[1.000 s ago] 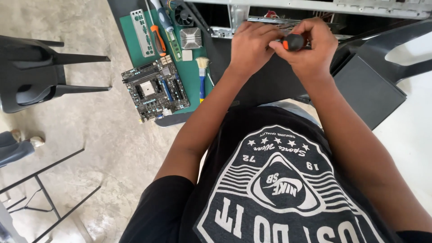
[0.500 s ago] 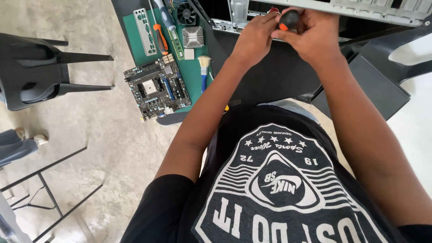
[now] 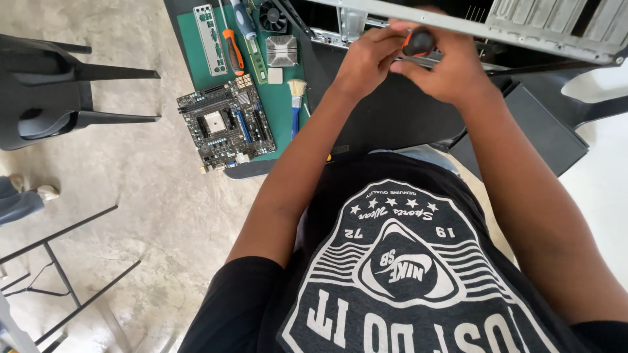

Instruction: Reassembling a computer case by attaching the front panel and using a screwdriver to secure components.

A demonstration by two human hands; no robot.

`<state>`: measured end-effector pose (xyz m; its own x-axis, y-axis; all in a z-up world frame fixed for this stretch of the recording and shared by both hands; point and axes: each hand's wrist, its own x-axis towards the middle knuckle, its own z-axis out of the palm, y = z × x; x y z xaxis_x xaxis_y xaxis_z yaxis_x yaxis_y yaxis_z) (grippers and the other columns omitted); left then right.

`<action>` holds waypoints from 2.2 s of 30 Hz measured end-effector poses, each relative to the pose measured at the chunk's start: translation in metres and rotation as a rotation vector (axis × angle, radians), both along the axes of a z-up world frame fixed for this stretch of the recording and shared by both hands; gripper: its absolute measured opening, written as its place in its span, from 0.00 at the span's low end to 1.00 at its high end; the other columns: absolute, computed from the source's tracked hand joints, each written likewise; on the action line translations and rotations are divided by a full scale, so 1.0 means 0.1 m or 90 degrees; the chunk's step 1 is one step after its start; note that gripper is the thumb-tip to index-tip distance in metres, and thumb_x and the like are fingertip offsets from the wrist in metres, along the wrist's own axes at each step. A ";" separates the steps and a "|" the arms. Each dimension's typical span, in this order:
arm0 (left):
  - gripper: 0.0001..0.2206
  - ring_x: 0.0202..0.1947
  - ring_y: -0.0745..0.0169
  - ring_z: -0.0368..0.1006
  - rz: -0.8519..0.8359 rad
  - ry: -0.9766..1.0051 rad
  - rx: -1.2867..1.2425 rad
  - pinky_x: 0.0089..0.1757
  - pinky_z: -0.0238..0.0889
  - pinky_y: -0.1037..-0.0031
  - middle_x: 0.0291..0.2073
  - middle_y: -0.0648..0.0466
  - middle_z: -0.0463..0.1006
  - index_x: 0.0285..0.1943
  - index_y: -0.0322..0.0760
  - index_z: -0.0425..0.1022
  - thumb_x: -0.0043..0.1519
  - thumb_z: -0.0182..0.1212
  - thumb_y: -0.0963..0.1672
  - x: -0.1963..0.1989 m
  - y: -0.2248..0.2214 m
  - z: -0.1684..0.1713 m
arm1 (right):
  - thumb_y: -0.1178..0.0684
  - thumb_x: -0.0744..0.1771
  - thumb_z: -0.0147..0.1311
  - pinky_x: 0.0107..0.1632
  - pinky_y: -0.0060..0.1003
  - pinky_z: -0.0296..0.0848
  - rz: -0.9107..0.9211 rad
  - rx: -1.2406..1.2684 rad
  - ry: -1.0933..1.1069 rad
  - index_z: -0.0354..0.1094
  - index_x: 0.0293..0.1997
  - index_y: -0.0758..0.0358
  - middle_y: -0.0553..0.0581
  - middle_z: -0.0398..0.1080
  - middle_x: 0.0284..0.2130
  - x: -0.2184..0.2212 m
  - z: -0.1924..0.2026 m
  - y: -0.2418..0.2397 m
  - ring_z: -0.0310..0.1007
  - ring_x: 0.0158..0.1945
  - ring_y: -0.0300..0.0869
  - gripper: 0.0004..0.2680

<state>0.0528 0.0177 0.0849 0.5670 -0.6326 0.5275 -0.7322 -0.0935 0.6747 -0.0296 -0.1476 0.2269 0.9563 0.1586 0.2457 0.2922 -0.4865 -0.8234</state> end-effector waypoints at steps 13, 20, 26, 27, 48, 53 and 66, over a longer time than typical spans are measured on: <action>0.13 0.40 0.54 0.80 -0.002 0.105 0.012 0.27 0.66 0.66 0.51 0.56 0.74 0.34 0.36 0.70 0.71 0.47 0.45 0.02 0.02 0.26 | 0.43 0.59 0.92 0.33 0.37 0.53 -0.211 -0.150 -0.040 0.54 0.23 0.61 0.51 0.53 0.28 0.17 -0.64 -0.01 0.52 0.31 0.42 0.31; 0.19 0.46 0.47 0.73 -0.027 0.026 0.048 0.44 0.71 0.60 0.62 0.62 0.69 0.55 0.41 0.78 0.61 0.52 0.31 -0.02 0.02 0.06 | 0.63 0.67 0.66 0.43 0.40 0.69 0.049 -0.047 0.084 0.62 0.67 0.68 0.64 0.68 0.57 0.01 0.09 0.02 0.68 0.50 0.51 0.21; 0.18 0.55 0.45 0.75 -0.062 0.121 0.043 0.44 0.76 0.61 0.60 0.53 0.67 0.62 0.43 0.66 0.65 0.61 0.38 -0.01 0.10 0.33 | 0.55 0.66 0.79 0.37 0.29 0.62 -0.153 0.008 0.148 0.78 0.49 0.60 0.47 0.61 0.27 0.05 -0.45 0.01 0.56 0.30 0.35 0.12; 0.16 0.54 0.46 0.76 -0.053 0.152 0.016 0.44 0.76 0.60 0.59 0.55 0.69 0.61 0.43 0.68 0.65 0.59 0.38 -0.01 0.11 0.33 | 0.57 0.65 0.82 0.33 0.31 0.59 -0.154 0.004 0.069 0.76 0.45 0.66 0.50 0.59 0.27 0.07 -0.53 0.06 0.55 0.29 0.36 0.13; 0.14 0.52 0.54 0.74 -0.010 0.225 0.025 0.44 0.71 0.64 0.54 0.58 0.71 0.55 0.47 0.69 0.62 0.54 0.37 -0.03 0.08 0.53 | 0.63 0.64 0.81 0.35 0.30 0.62 -0.204 0.123 0.028 0.70 0.41 0.66 0.53 0.67 0.30 0.07 -0.47 0.18 0.59 0.32 0.36 0.14; 0.05 0.42 0.52 0.79 0.027 0.160 -0.007 0.35 0.71 0.62 0.51 0.60 0.73 0.47 0.41 0.74 0.65 0.59 0.39 -0.03 -0.01 0.25 | 0.58 0.62 0.81 0.36 0.32 0.74 -0.290 0.042 0.005 0.68 0.39 0.63 0.54 0.71 0.31 0.17 -0.37 0.26 0.70 0.32 0.39 0.16; 0.14 0.39 0.48 0.77 0.018 0.122 0.031 0.34 0.70 0.62 0.54 0.59 0.71 0.54 0.42 0.71 0.62 0.54 0.35 -0.06 0.04 0.34 | 0.68 0.67 0.72 0.50 0.32 0.74 -0.080 0.145 -0.002 0.73 0.50 0.72 0.61 0.77 0.42 0.06 -0.33 0.16 0.76 0.47 0.42 0.10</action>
<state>0.0471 0.0220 0.1189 0.6725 -0.6365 0.3776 -0.5870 -0.1481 0.7959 -0.0235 -0.1320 0.1937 0.9641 -0.0219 0.2645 0.2437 -0.3213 -0.9151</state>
